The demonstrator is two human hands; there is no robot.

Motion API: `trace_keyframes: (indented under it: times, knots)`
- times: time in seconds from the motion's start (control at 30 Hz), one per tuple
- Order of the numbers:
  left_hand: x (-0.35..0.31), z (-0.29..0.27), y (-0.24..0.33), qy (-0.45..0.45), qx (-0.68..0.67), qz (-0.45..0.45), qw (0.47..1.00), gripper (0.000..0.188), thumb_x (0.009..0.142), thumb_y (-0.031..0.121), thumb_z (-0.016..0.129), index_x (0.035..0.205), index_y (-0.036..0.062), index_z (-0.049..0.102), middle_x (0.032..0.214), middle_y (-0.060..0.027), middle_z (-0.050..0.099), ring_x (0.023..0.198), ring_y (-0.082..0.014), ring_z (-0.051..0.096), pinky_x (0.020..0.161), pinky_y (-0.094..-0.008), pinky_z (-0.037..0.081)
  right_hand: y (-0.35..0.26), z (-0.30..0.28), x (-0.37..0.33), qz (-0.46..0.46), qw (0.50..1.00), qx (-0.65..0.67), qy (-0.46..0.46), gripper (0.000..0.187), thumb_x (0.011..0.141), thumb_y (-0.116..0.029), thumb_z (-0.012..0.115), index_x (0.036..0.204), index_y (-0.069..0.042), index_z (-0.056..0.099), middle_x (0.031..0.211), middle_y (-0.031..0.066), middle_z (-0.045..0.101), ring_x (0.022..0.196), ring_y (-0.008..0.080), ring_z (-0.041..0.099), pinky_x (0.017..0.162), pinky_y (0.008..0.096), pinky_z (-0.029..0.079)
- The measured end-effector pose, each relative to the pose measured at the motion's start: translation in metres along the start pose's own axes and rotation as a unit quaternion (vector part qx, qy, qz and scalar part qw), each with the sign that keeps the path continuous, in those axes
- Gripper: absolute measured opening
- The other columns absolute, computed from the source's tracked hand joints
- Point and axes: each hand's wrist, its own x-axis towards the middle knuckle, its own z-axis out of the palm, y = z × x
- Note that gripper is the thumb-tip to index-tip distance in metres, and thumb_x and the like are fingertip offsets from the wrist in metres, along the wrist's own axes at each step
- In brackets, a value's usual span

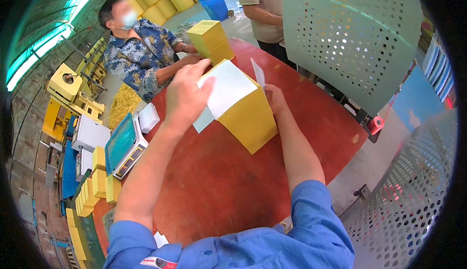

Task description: Strapping stacks of yellow paper using an industrial strapping machine.

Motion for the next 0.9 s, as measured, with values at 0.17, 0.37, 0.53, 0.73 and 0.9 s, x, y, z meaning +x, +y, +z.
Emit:
trace_keyframes:
  times: [0.17, 0.37, 0.53, 0.73, 0.9]
  knots:
    - [-0.006, 0.034, 0.006, -0.160, 0.034, 0.008, 0.987, 0.058, 0.094, 0.045, 0.051, 0.138, 0.0081, 0.050, 0.148, -0.0251, 0.038, 0.135, -0.0436, 0.036, 0.106, -0.0494, 0.036, 0.007, 0.029, -0.033, -0.009, 0.995, -0.086, 0.038, 0.021, 0.085, -0.016, 0.051, 0.094, -0.002, 0.062, 0.090, 0.0097, 0.065, 0.081, 0.0214, 0.061, 0.074, 0.0341, 0.049]
    - [-0.055, 0.027, -0.020, -0.240, -0.044, 0.014, 0.970, 0.066, 0.097, 0.052, 0.041, 0.150, 0.0117, 0.035, 0.156, -0.0259, 0.024, 0.144, -0.0461, 0.019, 0.118, -0.0485, 0.016, 0.041, 0.021, -0.083, -0.036, 0.984, -0.164, 0.068, 0.013, 0.085, -0.013, 0.050, 0.087, -0.004, 0.060, 0.081, 0.0053, 0.059, 0.073, 0.0164, 0.056, 0.067, 0.0314, 0.046]
    - [-0.134, -0.028, 0.002, -0.227, -0.108, 0.114, 0.961, 0.060, 0.096, 0.041, 0.047, 0.146, 0.0094, 0.040, 0.155, -0.0260, 0.026, 0.144, -0.0456, 0.021, 0.118, -0.0480, 0.019, 0.084, 0.002, -0.157, -0.038, 0.967, -0.230, 0.104, 0.010, 0.084, -0.010, 0.050, 0.082, -0.006, 0.058, 0.074, 0.0017, 0.055, 0.066, 0.0122, 0.051, 0.061, 0.0291, 0.042]
    - [-0.235, -0.112, 0.011, -0.272, -0.136, 0.220, 0.927, 0.062, 0.094, 0.043, 0.049, 0.145, 0.0077, 0.043, 0.154, -0.0249, 0.029, 0.143, -0.0450, 0.023, 0.116, -0.0520, 0.018, 0.155, 0.014, -0.311, -0.091, 0.973, -0.172, 0.123, 0.013, 0.086, -0.006, 0.047, 0.089, -0.002, 0.059, 0.076, 0.0041, 0.059, 0.064, 0.0119, 0.055, 0.059, 0.0264, 0.045]
    - [-0.272, -0.153, 0.017, -0.228, -0.082, 0.332, 0.912, 0.063, 0.092, 0.046, 0.053, 0.142, 0.0087, 0.048, 0.154, -0.0226, 0.031, 0.143, -0.0439, 0.024, 0.115, -0.0569, 0.017, 0.198, 0.028, -0.372, -0.180, 0.957, -0.165, 0.159, 0.012, 0.087, -0.006, 0.046, 0.089, -0.002, 0.057, 0.077, 0.0047, 0.060, 0.065, 0.0119, 0.056, 0.058, 0.0265, 0.046]
